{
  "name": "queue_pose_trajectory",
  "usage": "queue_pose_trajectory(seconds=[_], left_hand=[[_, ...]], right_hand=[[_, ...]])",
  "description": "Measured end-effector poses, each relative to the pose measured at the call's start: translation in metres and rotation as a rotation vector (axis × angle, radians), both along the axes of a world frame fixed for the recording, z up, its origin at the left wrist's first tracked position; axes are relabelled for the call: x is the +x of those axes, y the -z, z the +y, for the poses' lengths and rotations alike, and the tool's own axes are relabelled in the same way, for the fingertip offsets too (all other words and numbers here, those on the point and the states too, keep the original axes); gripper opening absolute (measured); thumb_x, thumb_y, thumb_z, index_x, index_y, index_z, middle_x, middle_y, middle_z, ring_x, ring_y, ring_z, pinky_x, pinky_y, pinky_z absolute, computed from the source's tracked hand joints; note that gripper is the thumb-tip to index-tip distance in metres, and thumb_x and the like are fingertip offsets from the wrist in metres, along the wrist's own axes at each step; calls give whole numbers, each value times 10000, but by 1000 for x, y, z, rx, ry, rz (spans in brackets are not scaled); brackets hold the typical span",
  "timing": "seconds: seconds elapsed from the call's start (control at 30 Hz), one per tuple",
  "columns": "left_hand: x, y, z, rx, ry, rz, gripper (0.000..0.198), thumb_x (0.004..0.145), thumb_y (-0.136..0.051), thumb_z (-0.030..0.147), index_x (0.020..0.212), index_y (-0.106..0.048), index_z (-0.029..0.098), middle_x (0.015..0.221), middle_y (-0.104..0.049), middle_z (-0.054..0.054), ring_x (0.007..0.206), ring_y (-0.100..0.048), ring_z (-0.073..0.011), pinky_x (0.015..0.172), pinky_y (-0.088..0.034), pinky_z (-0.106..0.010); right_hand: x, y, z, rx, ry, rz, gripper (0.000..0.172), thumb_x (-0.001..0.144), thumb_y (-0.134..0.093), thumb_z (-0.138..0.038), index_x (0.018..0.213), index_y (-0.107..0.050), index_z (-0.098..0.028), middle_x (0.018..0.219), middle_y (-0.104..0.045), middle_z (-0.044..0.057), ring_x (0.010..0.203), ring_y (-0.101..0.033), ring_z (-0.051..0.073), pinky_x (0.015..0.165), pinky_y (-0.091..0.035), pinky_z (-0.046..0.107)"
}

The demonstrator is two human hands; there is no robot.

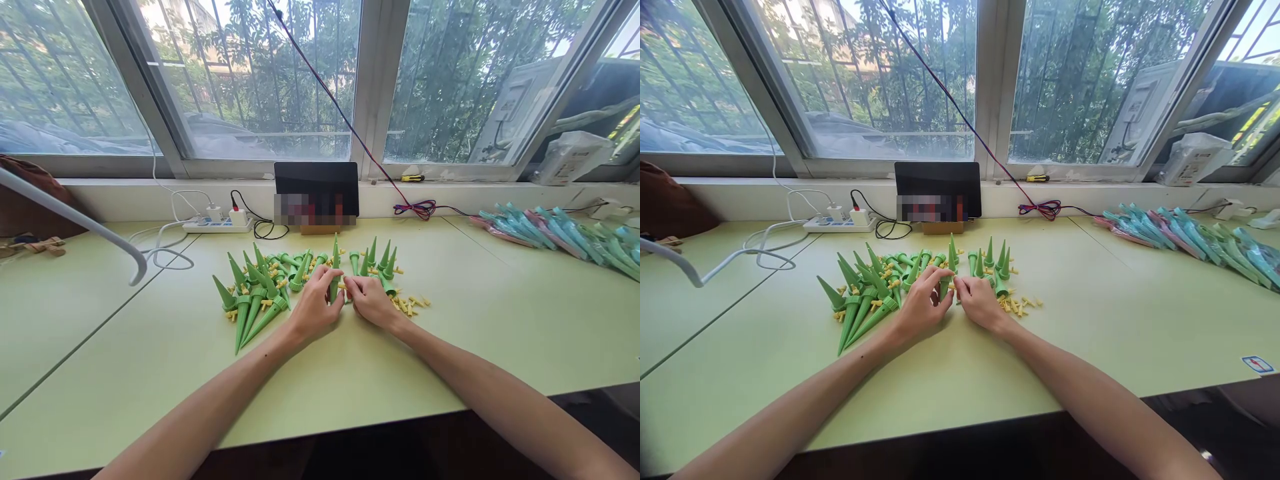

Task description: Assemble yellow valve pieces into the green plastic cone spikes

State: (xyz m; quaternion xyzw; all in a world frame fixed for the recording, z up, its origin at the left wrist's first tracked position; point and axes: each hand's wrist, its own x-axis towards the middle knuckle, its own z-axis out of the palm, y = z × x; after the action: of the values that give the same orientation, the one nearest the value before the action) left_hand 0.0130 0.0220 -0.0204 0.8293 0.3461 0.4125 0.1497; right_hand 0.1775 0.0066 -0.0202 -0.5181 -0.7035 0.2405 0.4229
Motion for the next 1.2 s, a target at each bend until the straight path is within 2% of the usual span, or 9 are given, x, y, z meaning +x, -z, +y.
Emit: queue_pose_trajectory(seconds=[0.3,0.6,1.2], left_hand=[[0,-1,1,-2,-23,7,278,867,-576,148,1141,-578,192,1005,-534,-26,648,-508,-73,618,-494,-236],[-1,-2,-1,-18,0,-1,286,869,-576,154,1151,-572,201,1004,-535,-32,647,-521,-81,597,-506,-243],[0,-2,-2,-40,28,-15,289,878,-566,166,1163,-569,211,1034,-538,-40,646,-521,-79,599,-513,-241]], right_hand=[[-1,0,-2,-6,-33,45,408,964,-471,-438,640,-514,-194,509,-512,-20,505,-447,124,531,-327,252],[1,4,2,40,-32,23,431,970,-449,-412,610,-507,-183,567,-540,-6,536,-431,117,544,-303,254],[0,1,1,40,-25,-15,565,978,-368,-575,558,-348,-198,529,-338,-26,514,-307,108,522,-232,278]])
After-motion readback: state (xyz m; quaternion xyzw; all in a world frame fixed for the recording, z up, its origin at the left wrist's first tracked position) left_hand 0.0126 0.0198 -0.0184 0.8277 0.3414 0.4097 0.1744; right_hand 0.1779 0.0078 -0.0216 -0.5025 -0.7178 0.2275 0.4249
